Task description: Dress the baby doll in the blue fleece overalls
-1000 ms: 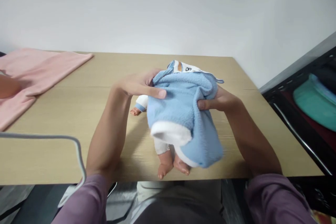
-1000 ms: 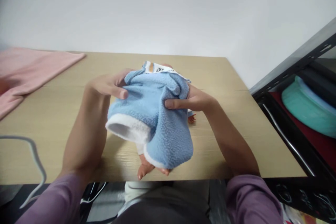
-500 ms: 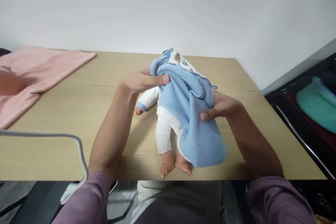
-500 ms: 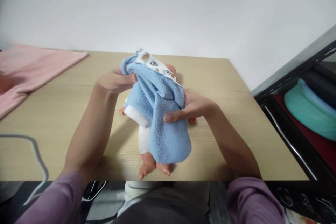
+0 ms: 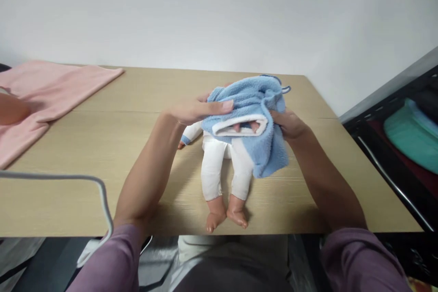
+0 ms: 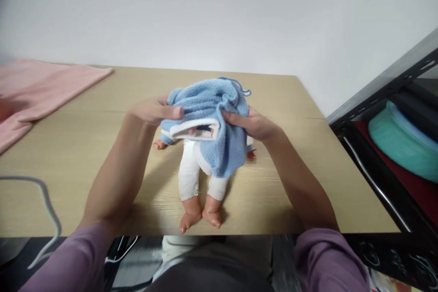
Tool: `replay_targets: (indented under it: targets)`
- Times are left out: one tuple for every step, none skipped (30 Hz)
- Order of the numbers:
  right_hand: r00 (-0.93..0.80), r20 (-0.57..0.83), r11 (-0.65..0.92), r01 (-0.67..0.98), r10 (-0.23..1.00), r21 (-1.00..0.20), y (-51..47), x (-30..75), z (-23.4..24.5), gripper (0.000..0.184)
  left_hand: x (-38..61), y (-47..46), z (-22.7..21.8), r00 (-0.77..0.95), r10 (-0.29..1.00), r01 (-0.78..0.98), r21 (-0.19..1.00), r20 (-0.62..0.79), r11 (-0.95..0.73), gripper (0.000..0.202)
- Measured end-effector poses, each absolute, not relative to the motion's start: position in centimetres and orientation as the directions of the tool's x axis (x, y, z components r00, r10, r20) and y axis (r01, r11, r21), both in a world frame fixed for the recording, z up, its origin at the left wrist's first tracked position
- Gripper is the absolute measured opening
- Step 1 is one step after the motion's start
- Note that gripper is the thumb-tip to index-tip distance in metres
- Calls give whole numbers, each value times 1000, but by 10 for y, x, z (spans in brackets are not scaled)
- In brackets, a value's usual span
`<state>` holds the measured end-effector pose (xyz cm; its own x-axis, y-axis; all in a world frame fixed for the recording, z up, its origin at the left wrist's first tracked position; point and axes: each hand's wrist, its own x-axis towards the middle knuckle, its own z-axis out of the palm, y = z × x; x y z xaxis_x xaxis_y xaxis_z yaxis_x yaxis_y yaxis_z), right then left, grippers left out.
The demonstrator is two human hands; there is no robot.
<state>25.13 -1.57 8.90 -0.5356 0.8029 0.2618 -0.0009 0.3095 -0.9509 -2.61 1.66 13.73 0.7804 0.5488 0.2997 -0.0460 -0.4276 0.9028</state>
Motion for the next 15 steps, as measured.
replay_targets:
  targets:
    - [-557, 229, 269, -11, 798, -963, -14, 252, 87, 65, -27, 17, 137, 795, 535, -59, 914, 286, -402, 66]
    - [-574, 192, 224, -16, 796, -974, -14, 253, 85, 64, -28, 18, 136, 798, 530, -76, 920, 287, -385, 66]
    - [-578, 164, 190, -14, 800, -982, -13, 255, 85, 64, -29, 19, 135, 791, 533, -97, 923, 298, -372, 65]
    - [-569, 150, 177, -7, 808, -984, -14, 257, 85, 65, -30, 20, 133, 781, 540, -121, 925, 313, -360, 63]
    - [-555, 153, 182, -4, 818, -983, -15, 258, 87, 68, -31, 21, 132, 769, 549, -145, 926, 327, -348, 60]
    - [-541, 168, 197, -4, 824, -980, -17, 258, 90, 72, -31, 22, 130, 757, 559, -166, 927, 339, -337, 57]
    - [-532, 190, 223, -2, 825, -975, -19, 258, 95, 77, -31, 21, 129, 749, 567, -178, 929, 343, -326, 55]
    - [-534, 219, 259, 0, 817, -966, -22, 256, 100, 83, -31, 20, 129, 743, 574, -184, 930, 343, -317, 55]
    - [-540, 250, 301, 6, 804, -954, -25, 253, 107, 89, -31, 19, 129, 737, 584, -183, 933, 340, -311, 55]
    - [-538, 282, 342, 13, 794, -940, -29, 250, 113, 94, -31, 16, 130, 727, 600, -175, 936, 333, -306, 57]
    - [-522, 315, 381, 21, 793, -924, -33, 245, 119, 95, -32, 13, 131, 714, 619, -169, 938, 328, -302, 58]
    - [-489, 349, 416, 31, 799, -909, -38, 241, 124, 92, -32, 8, 133, 699, 639, -161, 941, 322, -298, 58]
    - [-435, 389, 450, 42, 812, -892, -42, 237, 128, 85, -33, 3, 136, 680, 662, -149, 943, 316, -298, 58]
    - [-366, 431, 483, 59, 825, -874, -47, 234, 131, 75, -33, -4, 140, 660, 685, -129, 945, 308, -301, 57]
    - [-291, 473, 515, 84, 831, -853, -51, 231, 133, 63, -33, -11, 144, 639, 708, -99, 945, 300, -310, 56]
